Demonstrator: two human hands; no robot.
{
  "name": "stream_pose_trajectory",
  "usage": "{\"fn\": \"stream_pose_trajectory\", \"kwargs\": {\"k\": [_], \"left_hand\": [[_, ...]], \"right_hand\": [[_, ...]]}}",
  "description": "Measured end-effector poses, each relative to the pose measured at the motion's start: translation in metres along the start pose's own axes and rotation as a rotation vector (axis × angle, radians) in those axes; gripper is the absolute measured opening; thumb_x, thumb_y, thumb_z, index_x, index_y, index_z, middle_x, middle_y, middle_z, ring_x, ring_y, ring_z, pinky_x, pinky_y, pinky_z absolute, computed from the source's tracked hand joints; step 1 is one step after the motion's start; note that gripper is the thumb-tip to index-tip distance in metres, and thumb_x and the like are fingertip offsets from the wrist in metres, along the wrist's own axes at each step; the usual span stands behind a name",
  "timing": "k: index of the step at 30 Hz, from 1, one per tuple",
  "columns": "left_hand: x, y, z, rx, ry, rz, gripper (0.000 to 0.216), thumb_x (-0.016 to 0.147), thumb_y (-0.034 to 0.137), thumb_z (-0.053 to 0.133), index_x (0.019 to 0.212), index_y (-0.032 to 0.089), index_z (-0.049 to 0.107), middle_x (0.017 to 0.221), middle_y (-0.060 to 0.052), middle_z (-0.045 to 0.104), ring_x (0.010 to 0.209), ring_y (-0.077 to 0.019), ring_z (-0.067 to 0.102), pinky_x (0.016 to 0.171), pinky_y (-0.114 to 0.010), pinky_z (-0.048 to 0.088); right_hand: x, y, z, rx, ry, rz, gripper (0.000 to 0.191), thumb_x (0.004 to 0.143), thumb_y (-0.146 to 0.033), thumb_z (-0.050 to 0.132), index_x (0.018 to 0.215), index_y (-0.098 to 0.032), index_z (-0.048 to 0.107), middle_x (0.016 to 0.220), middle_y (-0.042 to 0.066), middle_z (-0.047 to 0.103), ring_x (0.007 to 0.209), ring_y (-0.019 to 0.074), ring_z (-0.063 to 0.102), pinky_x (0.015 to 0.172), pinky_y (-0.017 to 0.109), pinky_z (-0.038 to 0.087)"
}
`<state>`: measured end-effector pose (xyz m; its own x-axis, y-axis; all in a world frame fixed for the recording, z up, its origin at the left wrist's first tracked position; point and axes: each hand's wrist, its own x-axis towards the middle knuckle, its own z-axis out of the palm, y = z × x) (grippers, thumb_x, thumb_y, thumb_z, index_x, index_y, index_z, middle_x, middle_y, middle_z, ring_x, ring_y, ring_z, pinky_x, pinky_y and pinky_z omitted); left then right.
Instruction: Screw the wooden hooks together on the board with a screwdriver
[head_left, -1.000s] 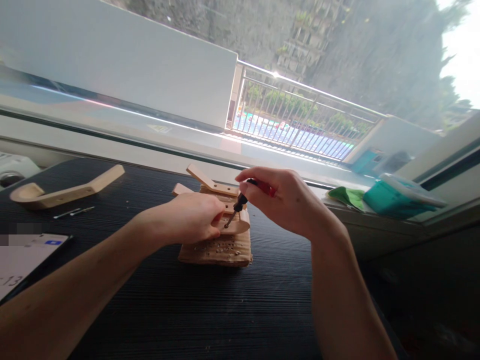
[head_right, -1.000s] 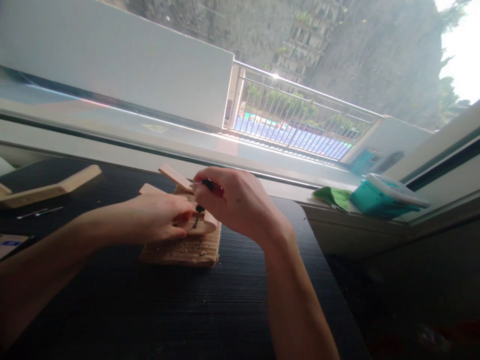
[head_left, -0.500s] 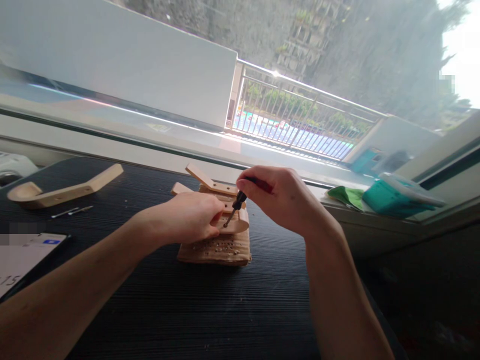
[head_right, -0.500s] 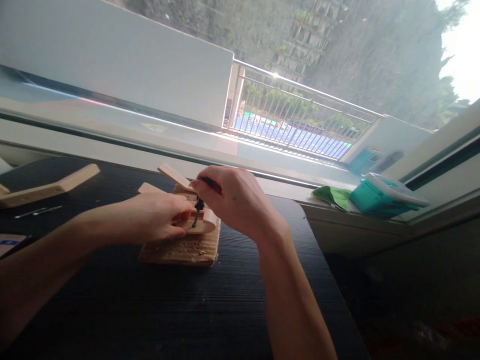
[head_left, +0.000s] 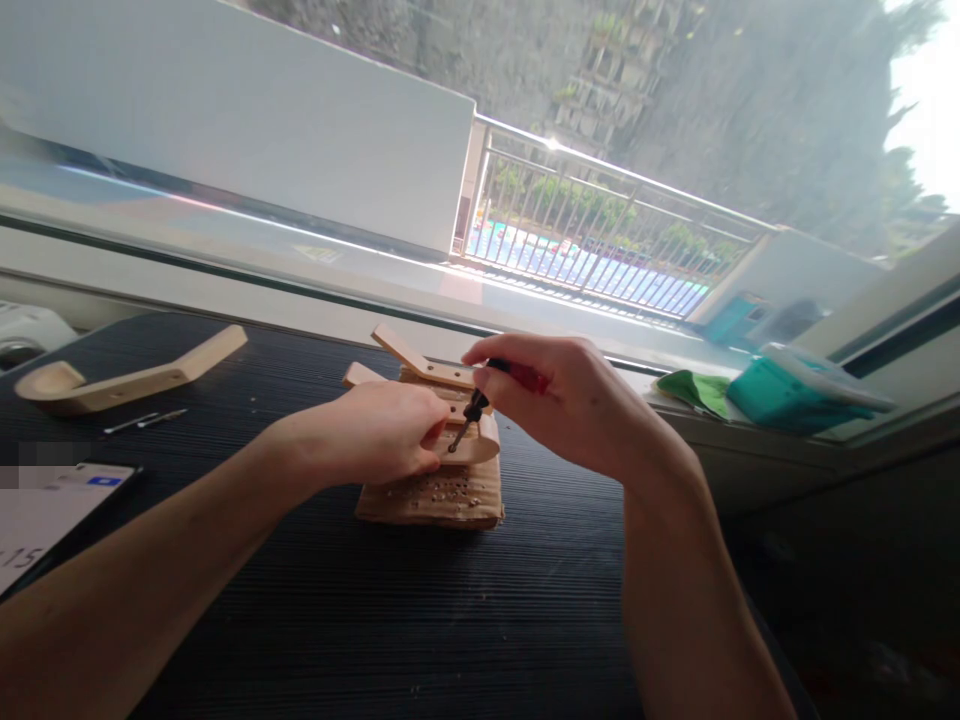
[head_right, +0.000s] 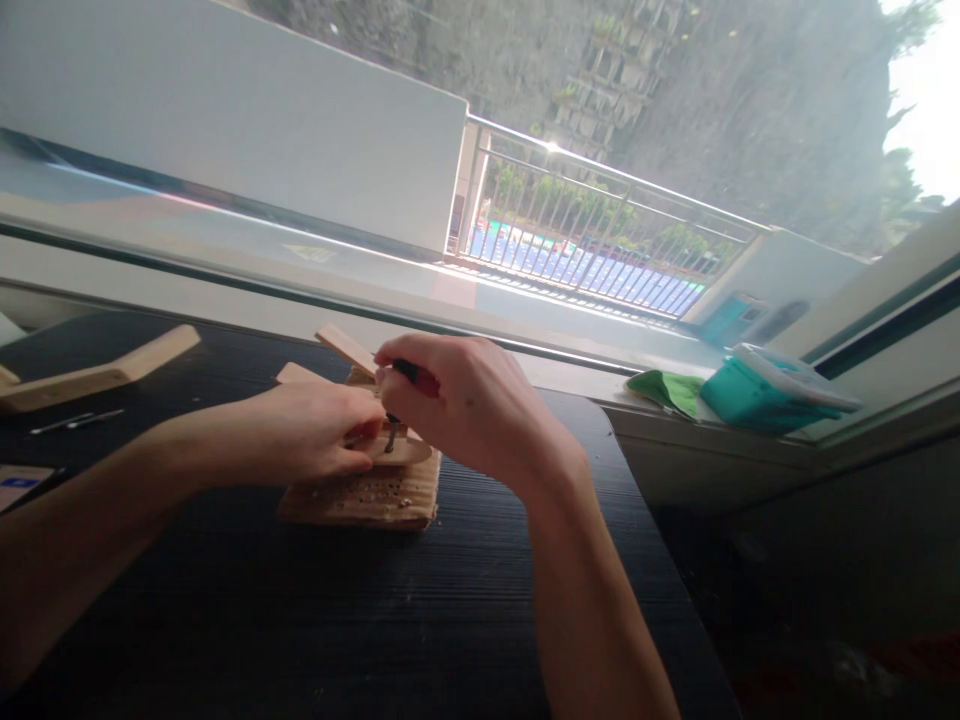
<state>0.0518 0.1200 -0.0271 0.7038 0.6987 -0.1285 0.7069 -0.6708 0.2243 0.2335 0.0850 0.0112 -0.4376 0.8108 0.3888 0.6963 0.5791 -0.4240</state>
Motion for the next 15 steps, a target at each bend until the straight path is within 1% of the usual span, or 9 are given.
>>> {"fn": "stream_pose_trajectory", "kwargs": {"k": [3,8,15], "left_hand": [[-0.0004,-0.0008,0.0000,0.017,0.002,-0.008,0.016,0.077,0.030,0.047,0.071,0.022,0.060,0.070,-0.002,0.063,0.064,-0.0192,0.058,0.060,-0.028,0.036],[-0.0011,-0.0006,0.0006,0.017,0.003,0.000,0.015,0.077,0.028,0.048,0.075,0.022,0.061,0.071,-0.003,0.064,0.068,-0.0194,0.059,0.062,-0.028,0.038],[-0.0001,-0.0030,0.0043,-0.023,0.017,0.018,0.015,0.078,0.029,0.047,0.072,0.021,0.059,0.071,-0.003,0.062,0.066,-0.0183,0.058,0.058,-0.028,0.036]], "right_hand": [[0.0006,0.0007,0.0010,0.020,-0.021,0.000,0.020,0.089,-0.026,0.051,0.091,-0.019,0.069,0.065,-0.003,0.056,0.055,0.0074,0.040,0.053,0.023,0.029],[0.0019,0.0023,0.0031,0.043,-0.023,0.020,0.022,0.091,-0.030,0.050,0.089,-0.017,0.068,0.065,-0.002,0.058,0.056,0.0082,0.042,0.054,0.023,0.028],[0.0031,-0.0018,0.0065,0.000,0.016,0.015,0.022,0.089,-0.032,0.052,0.084,-0.018,0.067,0.057,-0.004,0.050,0.052,0.0074,0.038,0.052,0.023,0.026]]}}
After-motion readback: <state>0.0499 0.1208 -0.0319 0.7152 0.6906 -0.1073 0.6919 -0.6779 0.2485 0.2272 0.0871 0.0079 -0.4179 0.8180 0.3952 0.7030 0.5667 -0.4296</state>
